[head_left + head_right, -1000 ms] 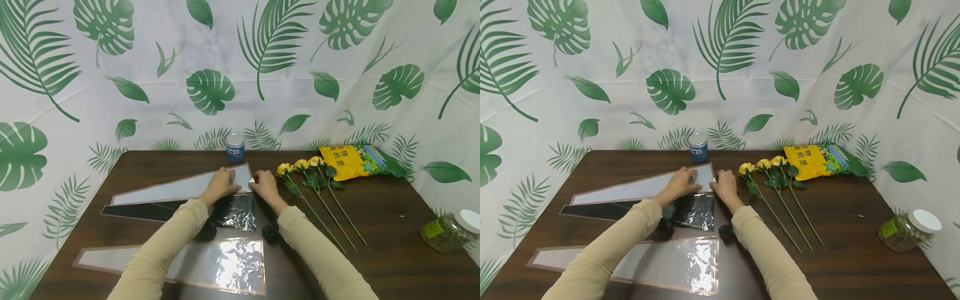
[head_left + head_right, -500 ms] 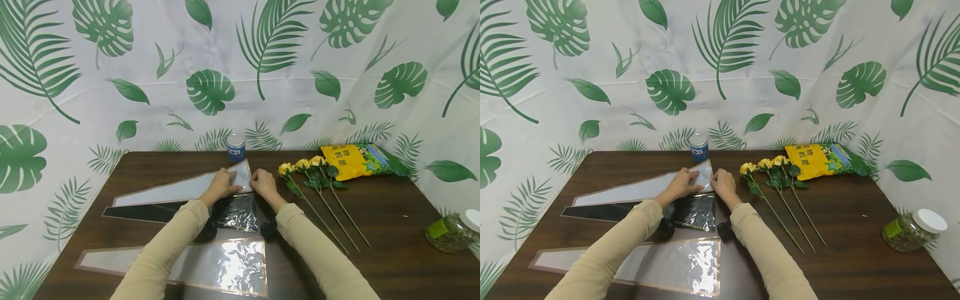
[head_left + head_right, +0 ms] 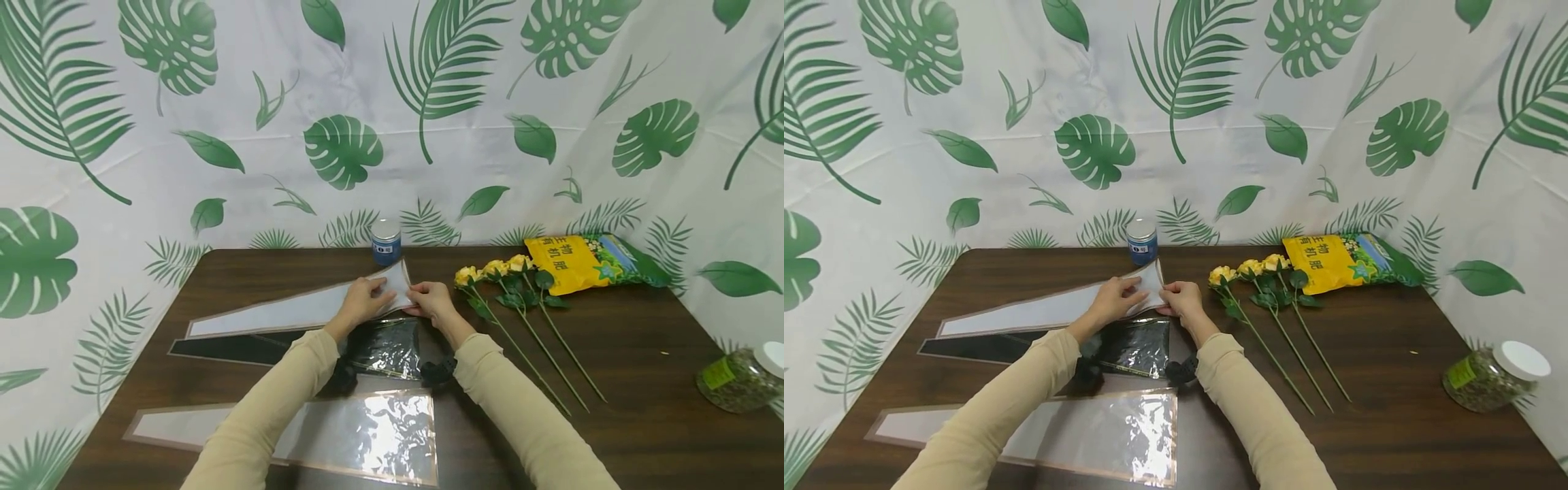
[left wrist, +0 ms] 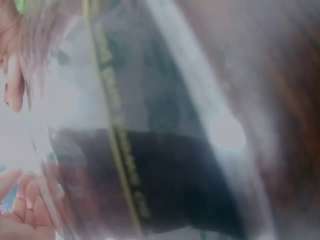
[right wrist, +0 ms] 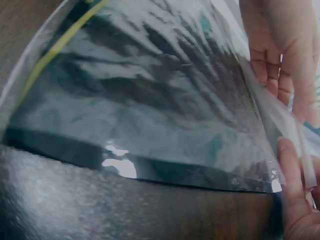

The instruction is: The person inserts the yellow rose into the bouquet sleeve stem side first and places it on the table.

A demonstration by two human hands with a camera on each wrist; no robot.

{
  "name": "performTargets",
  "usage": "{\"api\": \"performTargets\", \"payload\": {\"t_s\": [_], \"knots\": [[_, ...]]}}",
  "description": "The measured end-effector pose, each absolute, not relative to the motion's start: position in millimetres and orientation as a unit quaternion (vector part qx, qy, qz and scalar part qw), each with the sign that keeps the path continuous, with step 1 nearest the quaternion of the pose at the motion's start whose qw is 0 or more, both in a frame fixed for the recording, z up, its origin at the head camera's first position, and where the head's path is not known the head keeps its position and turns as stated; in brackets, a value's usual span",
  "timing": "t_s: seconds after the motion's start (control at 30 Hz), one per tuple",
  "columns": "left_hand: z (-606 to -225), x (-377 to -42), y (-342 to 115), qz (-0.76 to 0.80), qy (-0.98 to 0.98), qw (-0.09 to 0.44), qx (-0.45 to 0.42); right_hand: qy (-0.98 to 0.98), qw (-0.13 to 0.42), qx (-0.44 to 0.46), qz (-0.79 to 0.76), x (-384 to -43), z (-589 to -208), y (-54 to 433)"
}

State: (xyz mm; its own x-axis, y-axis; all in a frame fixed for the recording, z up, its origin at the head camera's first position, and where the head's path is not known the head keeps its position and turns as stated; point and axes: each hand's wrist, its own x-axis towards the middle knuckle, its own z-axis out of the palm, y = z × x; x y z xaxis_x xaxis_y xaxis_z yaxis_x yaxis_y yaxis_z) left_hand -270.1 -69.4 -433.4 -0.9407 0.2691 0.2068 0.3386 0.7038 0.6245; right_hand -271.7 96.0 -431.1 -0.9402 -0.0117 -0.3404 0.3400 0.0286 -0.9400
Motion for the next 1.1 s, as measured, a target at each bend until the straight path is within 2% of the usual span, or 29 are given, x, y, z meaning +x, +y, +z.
{"api": "performTargets", "payload": {"t_s": [0.2, 0.47, 0.67, 1.1], "knots": [[-431, -267, -65, -0.387, -0.914, 0.04, -0.116, 0.677, 0.105, 0.108, -0.721, -268, -437, 92], [-435, -263, -62, -0.429, -0.897, 0.083, -0.064, 0.686, 0.105, 0.103, -0.713, -265, -440, 91], [-438, -264, -64, -0.42, -0.896, 0.124, -0.073, 0.691, 0.11, 0.097, -0.708, -265, -441, 94], [-425, -264, -73, -0.377, -0.907, 0.133, -0.132, 0.658, 0.082, 0.115, -0.74, -264, -441, 98]]}}
